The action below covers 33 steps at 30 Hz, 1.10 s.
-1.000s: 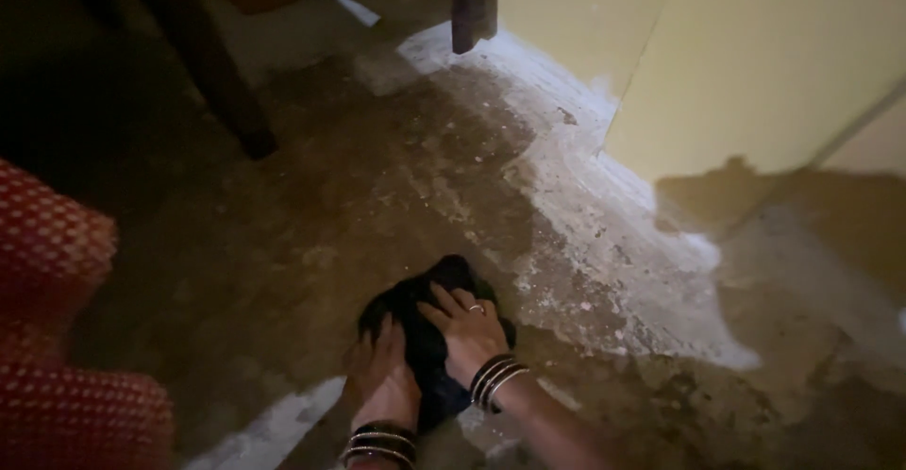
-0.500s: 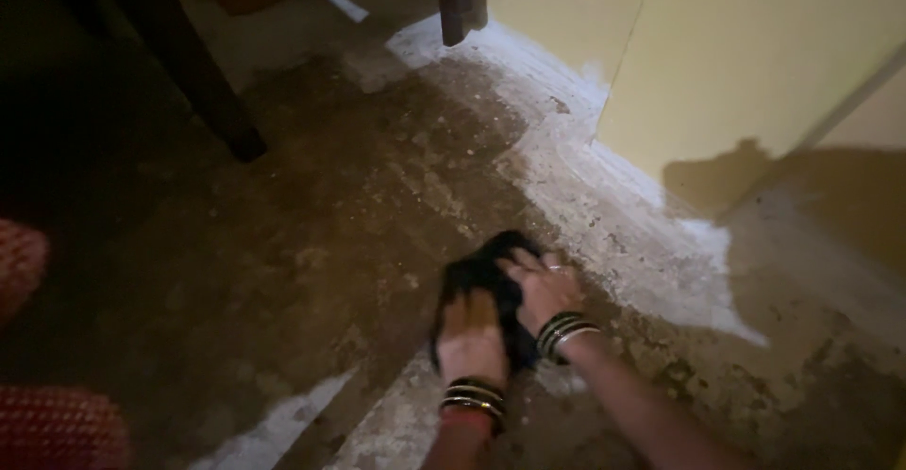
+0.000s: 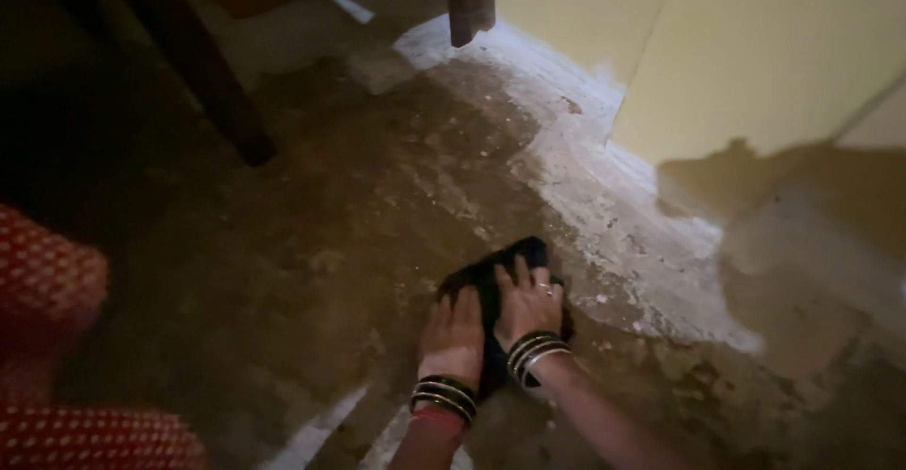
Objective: The person wrings out a cloth in a bucket of water and then uses it to wipe the floor.
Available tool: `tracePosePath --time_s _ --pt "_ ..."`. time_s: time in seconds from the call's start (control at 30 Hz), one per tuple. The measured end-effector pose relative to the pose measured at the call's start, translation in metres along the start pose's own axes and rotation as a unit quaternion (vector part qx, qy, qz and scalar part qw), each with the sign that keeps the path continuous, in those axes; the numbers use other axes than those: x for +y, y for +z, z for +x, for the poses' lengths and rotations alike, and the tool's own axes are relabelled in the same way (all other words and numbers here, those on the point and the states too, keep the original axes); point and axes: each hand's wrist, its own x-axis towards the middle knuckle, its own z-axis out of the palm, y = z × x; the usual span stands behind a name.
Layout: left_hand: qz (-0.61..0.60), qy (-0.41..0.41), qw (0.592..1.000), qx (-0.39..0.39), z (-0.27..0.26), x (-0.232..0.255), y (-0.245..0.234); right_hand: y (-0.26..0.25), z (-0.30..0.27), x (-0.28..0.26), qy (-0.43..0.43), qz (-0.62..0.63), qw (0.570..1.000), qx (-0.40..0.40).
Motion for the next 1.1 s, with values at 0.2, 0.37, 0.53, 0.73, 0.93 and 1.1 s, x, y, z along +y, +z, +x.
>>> tracePosePath --time_s 0.2,0.37,0.53,0.73,0.93,1.1 --pt "0.035 -0.14 0.988 -0.051 -0.002 -0.033 0.012 0.011 0.017 -0.039 -0.113 0.005 0.994 -0.006" --pt "-0.213 -0.408 0.866 -0.196 -0.006 -0.034 -0.03 0.018 0.01 -0.035 -0.182 0.095 0.979 0.009" --pt "-0.356 -0.379 0.852 0.063 -0.005 -0.044 -0.035 0.02 0.025 -0.039 -0.017 0.274 0.959 -0.068" --pt "-0.386 -0.323 0.853 0.14 0.021 -0.047 -0.039 -0.03 0.068 -0.024 -0.083 0.259 0.96 -0.068" --pt "-0.426 -0.227 0.857 0.182 0.11 -0.032 -0.099 -0.165 0.116 -0.017 -0.16 0.075 0.978 -0.106" --pt "-0.445 -0.259 0.852 0.093 0.138 -0.014 -0.215 -0.216 0.146 -0.01 -0.21 0.138 0.965 -0.069"
